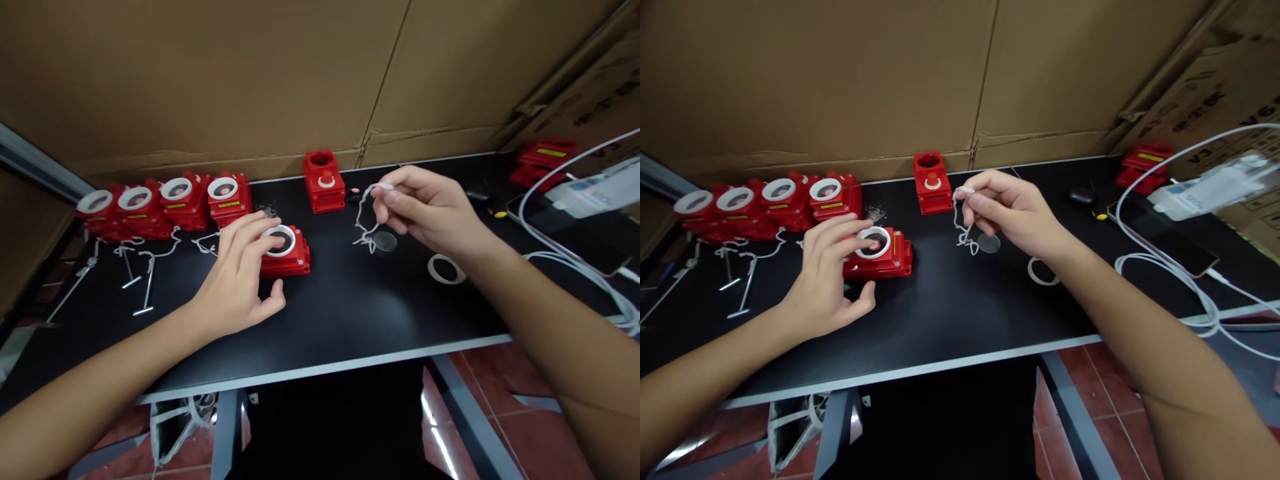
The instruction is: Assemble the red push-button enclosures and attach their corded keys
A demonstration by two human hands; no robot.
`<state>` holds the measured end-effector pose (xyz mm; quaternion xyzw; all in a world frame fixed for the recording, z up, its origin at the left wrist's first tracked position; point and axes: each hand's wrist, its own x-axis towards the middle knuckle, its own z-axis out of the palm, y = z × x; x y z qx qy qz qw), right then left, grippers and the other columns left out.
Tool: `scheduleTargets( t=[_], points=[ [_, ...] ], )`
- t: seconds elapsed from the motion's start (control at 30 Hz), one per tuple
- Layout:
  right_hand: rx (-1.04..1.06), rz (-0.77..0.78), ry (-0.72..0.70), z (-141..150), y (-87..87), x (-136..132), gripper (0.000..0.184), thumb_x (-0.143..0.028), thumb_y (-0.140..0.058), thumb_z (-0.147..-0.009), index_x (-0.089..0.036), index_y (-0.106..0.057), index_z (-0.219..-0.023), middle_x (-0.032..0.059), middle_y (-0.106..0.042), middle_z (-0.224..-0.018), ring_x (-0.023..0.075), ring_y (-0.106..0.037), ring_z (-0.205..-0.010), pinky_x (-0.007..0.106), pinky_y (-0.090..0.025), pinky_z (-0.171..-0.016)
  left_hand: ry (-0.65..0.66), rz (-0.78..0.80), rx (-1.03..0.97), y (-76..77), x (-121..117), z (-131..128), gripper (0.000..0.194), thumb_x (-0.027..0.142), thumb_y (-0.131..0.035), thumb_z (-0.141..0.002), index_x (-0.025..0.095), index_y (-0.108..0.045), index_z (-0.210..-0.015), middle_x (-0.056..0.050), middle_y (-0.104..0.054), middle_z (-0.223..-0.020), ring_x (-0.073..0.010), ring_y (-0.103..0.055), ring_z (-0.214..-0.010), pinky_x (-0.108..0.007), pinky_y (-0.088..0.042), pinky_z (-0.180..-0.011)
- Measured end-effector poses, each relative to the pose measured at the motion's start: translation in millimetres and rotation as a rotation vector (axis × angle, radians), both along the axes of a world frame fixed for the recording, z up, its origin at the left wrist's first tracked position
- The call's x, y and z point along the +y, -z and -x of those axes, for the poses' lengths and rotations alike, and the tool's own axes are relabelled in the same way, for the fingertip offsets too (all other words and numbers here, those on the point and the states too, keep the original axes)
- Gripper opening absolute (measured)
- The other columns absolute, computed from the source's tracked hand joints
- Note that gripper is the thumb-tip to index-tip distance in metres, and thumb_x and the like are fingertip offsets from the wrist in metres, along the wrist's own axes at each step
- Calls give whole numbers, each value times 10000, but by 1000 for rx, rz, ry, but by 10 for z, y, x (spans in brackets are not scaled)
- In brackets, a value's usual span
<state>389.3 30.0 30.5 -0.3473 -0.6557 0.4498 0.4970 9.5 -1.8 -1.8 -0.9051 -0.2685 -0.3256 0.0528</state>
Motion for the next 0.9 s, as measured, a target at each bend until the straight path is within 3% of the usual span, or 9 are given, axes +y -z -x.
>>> scheduleTargets(
  t=[0.1, 0.2, 0.3, 0.37, 0.47, 0.53, 0.7, 0.9],
  points=[
    [-100, 61, -104, -6, -13, -60, 495, -675, -967, -1108, -246, -888, -1343, -68, -593, -722, 122, -449, -574, 301, -363, -537, 52, -31, -10, -19, -37, -30, 745, 181, -786, -1031, 272, -486, -1707, -227, -761, -1667, -496, -729, -1614, -778, -635, -1300],
    [-349, 61, -172, -72, -16, -77, 499, -572, -821, -1199, -242, -841, -1573, -76, -524, -746, 143, -437, -618, 318, -368, -586, 90, -42, -20, -11, -64, -59, 659, 149, -767, -1045, 220, -534, -1657, -240, -791, -1617, -475, -736, -1599, -716, -650, -1304],
    [-639, -76, -116, -153, 22, -39, 475, -459, -690, -1212, -258, -824, -1621, -67, -554, -766, 159, -446, -629, 346, -404, -647, 106, -6, -22, 2, -78, -73, 665, 123, -767, -1031, 227, -550, -1651, -236, -800, -1615, -469, -736, -1603, -712, -653, -1300],
    [-709, -145, -61, -206, 51, 0, 440, -375, -664, -1182, -281, -827, -1580, -71, -552, -752, 174, -466, -643, 370, -446, -722, 115, 24, -25, 4, -80, -72, 686, 113, -762, -1027, 249, -549, -1665, -217, -809, -1617, -462, -736, -1609, -716, -653, -1299],
    [-672, -162, 3, -263, 45, 32, 400, -307, -675, -1137, -315, -831, -1506, -70, -565, -752, 196, -515, -674, 401, -493, -805, 122, 49, -18, -10, -79, -63, 664, 101, -752, -1038, 256, -567, -1657, -198, -821, -1614, -451, -735, -1617, -703, -654, -1304],
    [-568, -114, -7, -269, -4, 16, 387, -307, -693, -1124, -320, -835, -1484, -61, -600, -774, 203, -551, -683, 397, -512, -781, 117, 54, 2, -24, -81, -55, 652, 97, -754, -1038, 267, -589, -1645, -183, -824, -1618, -446, -734, -1621, -699, -653, -1305],
    [-271, 120, -285, -136, -153, -128, 394, -290, -790, -1154, -280, -792, -1548, -28, -734, -882, 182, -629, -723, 330, -524, -670, 158, -10, 33, -10, -109, -45, 603, 128, -752, -1029, 274, -674, -1609, -150, -860, -1572, -418, -728, -1604, -655, -658, -1313],
    [-165, 231, -553, 117, -17, -260, 384, -391, -826, -1251, -231, -705, -1578, 28, -860, -1081, 160, -768, -920, 298, -627, -824, 250, -87, 109, 48, -221, -104, 811, 98, -795, -922, 314, -746, -1702, -127, -790, -1760, -403, -665, -1639, -610, -610, -1405]
  ],
)
